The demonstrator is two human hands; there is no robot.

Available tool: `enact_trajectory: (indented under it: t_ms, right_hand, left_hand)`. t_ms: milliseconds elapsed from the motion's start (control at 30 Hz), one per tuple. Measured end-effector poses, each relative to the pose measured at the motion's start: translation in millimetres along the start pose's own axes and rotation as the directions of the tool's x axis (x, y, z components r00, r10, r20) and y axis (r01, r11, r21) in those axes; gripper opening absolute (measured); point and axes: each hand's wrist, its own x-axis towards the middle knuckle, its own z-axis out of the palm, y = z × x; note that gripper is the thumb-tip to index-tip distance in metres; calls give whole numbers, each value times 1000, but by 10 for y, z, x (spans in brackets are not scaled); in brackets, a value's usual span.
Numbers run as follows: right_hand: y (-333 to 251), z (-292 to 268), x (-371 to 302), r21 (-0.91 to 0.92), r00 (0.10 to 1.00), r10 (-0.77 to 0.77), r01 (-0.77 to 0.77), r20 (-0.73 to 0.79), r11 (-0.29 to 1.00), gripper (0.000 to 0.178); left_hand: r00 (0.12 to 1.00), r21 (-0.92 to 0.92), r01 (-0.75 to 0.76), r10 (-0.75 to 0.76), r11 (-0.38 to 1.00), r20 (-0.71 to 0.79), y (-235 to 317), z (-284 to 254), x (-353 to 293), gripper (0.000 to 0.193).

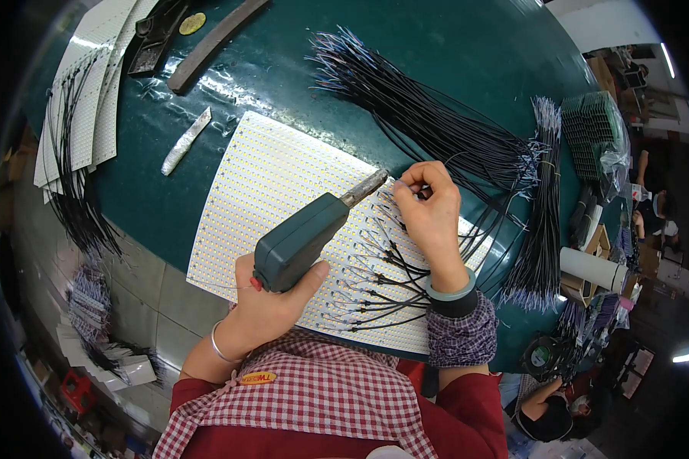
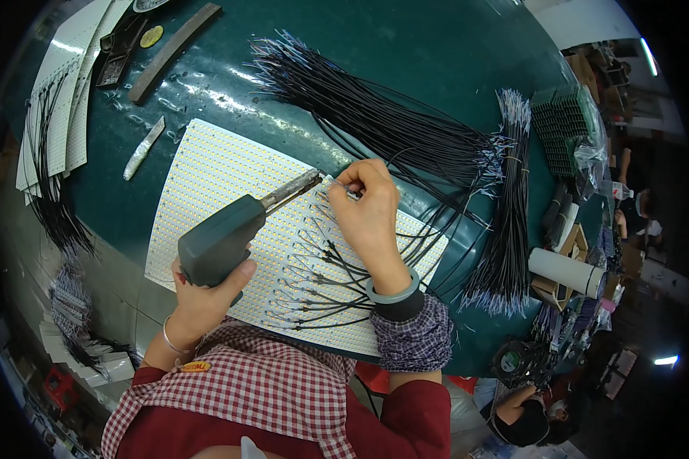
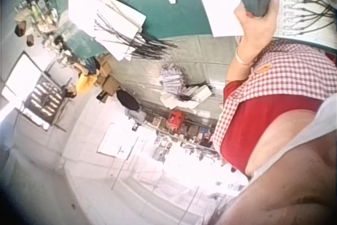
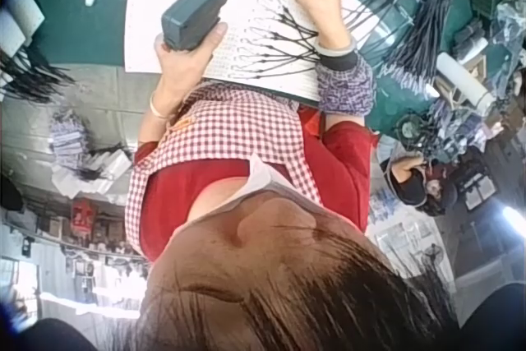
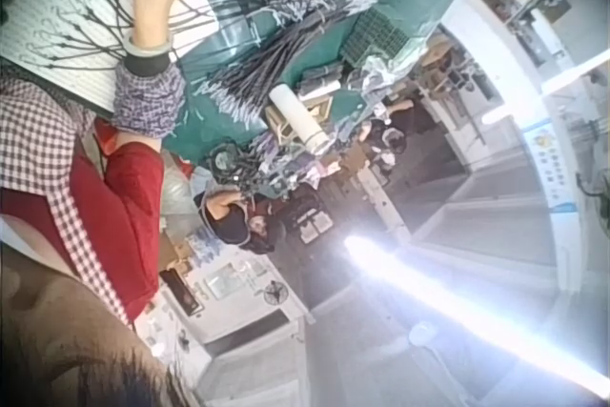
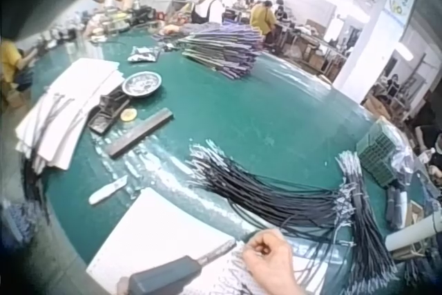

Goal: The person solders electrical wires onto LED panels using a soldering iron.

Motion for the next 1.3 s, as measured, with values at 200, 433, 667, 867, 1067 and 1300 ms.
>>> enact_trajectory:
  t_ms: [200,433,667,867,1067,1300]
  right_hand:
    - [-4,14,-6,-31,1000,-25,25,-1,999,8]
    - [3,38,-11,-29,999,-37,36,-21,999,8]
    - [-15,46,-15,-46,998,-44,42,-36,998,8]
    - [6,66,-26,-48,996,-68,66,-57,997,9]
    - [15,55,-32,-58,995,-86,83,-57,995,9]
    - [-12,56,-33,-47,995,-87,85,-49,995,8]
  left_hand:
    - [1000,13,-2,1,1000,15,-27,17,15,15]
    - [999,64,-30,28,998,28,-28,0,19,14]
    - [998,69,-46,43,997,40,-18,1,35,14]
    - [998,89,-57,53,994,47,-18,-6,47,14]
    - [997,72,-61,58,996,43,-26,1,37,15]
    - [994,76,-106,106,991,3,-4,-29,4,15]
